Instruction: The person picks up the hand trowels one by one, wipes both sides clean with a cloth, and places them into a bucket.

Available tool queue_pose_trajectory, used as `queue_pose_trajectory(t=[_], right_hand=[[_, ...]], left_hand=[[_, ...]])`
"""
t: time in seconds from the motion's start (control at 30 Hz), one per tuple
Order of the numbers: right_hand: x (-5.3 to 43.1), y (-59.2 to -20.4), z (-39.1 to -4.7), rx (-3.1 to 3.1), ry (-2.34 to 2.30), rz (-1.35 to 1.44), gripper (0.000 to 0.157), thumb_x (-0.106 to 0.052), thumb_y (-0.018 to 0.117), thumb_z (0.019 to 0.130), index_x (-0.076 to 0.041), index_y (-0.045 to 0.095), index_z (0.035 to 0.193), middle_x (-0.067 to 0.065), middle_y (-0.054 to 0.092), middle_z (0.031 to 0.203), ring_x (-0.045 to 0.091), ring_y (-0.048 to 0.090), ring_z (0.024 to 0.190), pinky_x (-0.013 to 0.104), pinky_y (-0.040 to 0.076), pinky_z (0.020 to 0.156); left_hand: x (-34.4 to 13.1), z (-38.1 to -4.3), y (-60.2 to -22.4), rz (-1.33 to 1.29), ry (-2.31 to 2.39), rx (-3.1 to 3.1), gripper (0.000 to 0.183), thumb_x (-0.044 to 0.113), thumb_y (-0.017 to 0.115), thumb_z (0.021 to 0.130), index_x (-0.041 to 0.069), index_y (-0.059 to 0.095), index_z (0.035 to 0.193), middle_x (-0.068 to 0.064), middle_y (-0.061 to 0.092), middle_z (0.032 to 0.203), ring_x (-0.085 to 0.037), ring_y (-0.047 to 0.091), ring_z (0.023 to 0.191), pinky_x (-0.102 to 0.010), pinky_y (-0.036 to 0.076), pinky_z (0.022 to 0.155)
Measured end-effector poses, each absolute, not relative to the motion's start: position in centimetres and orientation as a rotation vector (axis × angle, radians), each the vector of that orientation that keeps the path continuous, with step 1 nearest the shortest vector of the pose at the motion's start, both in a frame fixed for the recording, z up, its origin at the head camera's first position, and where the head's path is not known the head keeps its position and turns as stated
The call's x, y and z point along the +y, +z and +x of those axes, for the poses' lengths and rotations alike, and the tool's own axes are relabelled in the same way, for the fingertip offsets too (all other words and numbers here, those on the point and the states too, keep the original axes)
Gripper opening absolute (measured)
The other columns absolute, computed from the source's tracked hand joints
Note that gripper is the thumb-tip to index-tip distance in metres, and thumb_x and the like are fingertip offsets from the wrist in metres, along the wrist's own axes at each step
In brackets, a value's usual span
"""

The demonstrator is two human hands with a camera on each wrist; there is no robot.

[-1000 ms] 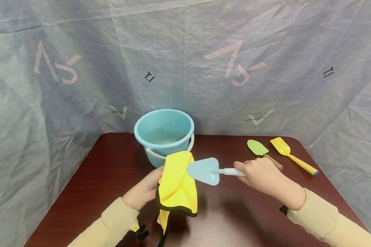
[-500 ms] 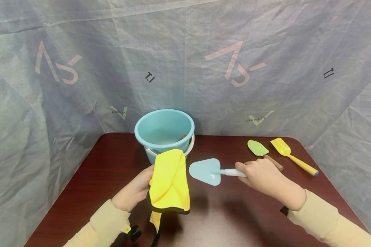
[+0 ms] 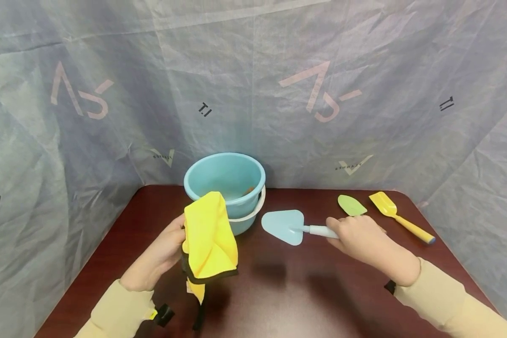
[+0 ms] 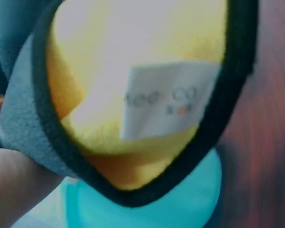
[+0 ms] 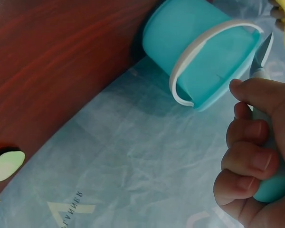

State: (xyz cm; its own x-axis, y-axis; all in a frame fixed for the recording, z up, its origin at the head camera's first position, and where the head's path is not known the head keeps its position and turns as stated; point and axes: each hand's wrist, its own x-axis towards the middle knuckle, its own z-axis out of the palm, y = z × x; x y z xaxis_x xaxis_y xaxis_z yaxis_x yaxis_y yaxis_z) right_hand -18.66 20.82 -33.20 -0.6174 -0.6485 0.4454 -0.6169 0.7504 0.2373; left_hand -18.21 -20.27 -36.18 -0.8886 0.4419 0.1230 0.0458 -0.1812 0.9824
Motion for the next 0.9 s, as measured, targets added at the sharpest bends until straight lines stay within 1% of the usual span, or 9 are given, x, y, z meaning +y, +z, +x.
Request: queue_pose_trajectory(t=[0.1,0.2,0.23,0.33,0.5,0.63,0.73,0.83,0.9], right_hand=[[20.5,-32.5,-19.1,-2.451,-0.036,0.905,0.038,-0.015,0.078,0.068,-0.014,0.04,0.065,-0.007,0.029,0.05,0.01,0.024,0.044,0.023,0.02,0.038],[20.1,-31.7,-19.6,-2.414,-0.004,0.863,0.041,-0.02,0.082,0.067,-0.013,0.042,0.065,-0.005,0.031,0.052,0.01,0.026,0.046,0.024,0.021,0.038],[20.0,-31.5,-19.8,-2.399,0.005,0.85,0.041,-0.021,0.082,0.066,-0.013,0.042,0.065,-0.005,0.031,0.052,0.011,0.027,0.045,0.024,0.022,0.038],[19.5,-30.5,-20.4,-2.402,0.048,0.818,0.041,-0.024,0.083,0.067,-0.013,0.044,0.065,-0.004,0.033,0.052,0.011,0.029,0.044,0.025,0.023,0.038],[18.3,-28.6,-21.6,-2.469,0.138,0.77,0.039,-0.029,0.082,0.069,-0.013,0.047,0.065,-0.004,0.037,0.051,0.013,0.032,0.043,0.028,0.026,0.038],[17.0,-26.9,-22.7,-2.491,0.18,0.776,0.037,-0.03,0.082,0.07,-0.013,0.049,0.066,-0.004,0.04,0.051,0.015,0.036,0.044,0.031,0.03,0.04],[16.1,-25.8,-23.4,-2.504,0.22,0.802,0.032,-0.027,0.08,0.072,-0.012,0.052,0.068,-0.004,0.043,0.053,0.015,0.038,0.045,0.031,0.032,0.042],[15.0,-24.8,-24.0,-2.521,0.271,0.824,0.022,-0.021,0.076,0.075,-0.012,0.056,0.071,-0.004,0.046,0.054,0.014,0.039,0.046,0.029,0.031,0.042],[14.3,-24.4,-24.4,-2.522,0.287,0.842,0.015,-0.017,0.072,0.075,-0.012,0.058,0.073,-0.004,0.048,0.054,0.014,0.04,0.047,0.029,0.032,0.041]], left_hand=[[-20.4,-18.2,-35.9,0.609,2.035,2.126,0.031,0.009,0.052,0.095,0.01,0.048,0.125,-0.002,0.057,0.103,-0.009,0.059,0.082,-0.023,0.051,0.068],[-20.3,-18.1,-35.8,0.713,1.902,2.379,0.034,0.013,0.055,0.095,0.008,0.049,0.127,-0.008,0.056,0.107,-0.014,0.059,0.088,-0.027,0.053,0.071],[-20.2,-18.1,-35.7,0.747,1.863,2.446,0.034,0.013,0.055,0.094,0.009,0.049,0.128,-0.008,0.056,0.107,-0.015,0.059,0.087,-0.028,0.053,0.071],[-20.0,-18.0,-35.5,0.81,1.759,2.611,0.036,0.01,0.057,0.093,0.015,0.051,0.128,-0.006,0.058,0.106,-0.015,0.06,0.087,-0.028,0.053,0.072],[-19.8,-17.5,-35.0,0.818,1.574,2.83,0.043,0.003,0.059,0.09,0.024,0.052,0.127,0.005,0.058,0.113,-0.012,0.055,0.095,-0.027,0.049,0.079],[-19.4,-17.2,-34.7,0.894,1.378,3.002,0.044,0.003,0.064,0.087,0.024,0.054,0.124,0.009,0.057,0.116,-0.009,0.054,0.099,-0.028,0.049,0.081],[-19.1,-17.2,-34.6,1.018,1.214,3.112,0.044,0.005,0.068,0.084,0.022,0.056,0.123,0.009,0.056,0.117,-0.008,0.054,0.103,-0.031,0.05,0.083],[-18.9,-17.2,-34.7,1.134,1.046,3.201,0.045,0.005,0.071,0.081,0.019,0.057,0.122,0.006,0.057,0.116,-0.012,0.054,0.107,-0.035,0.05,0.085],[-18.7,-17.3,-34.8,1.191,0.948,3.248,0.046,0.004,0.072,0.08,0.018,0.057,0.121,0.004,0.058,0.115,-0.015,0.055,0.107,-0.037,0.05,0.086]])
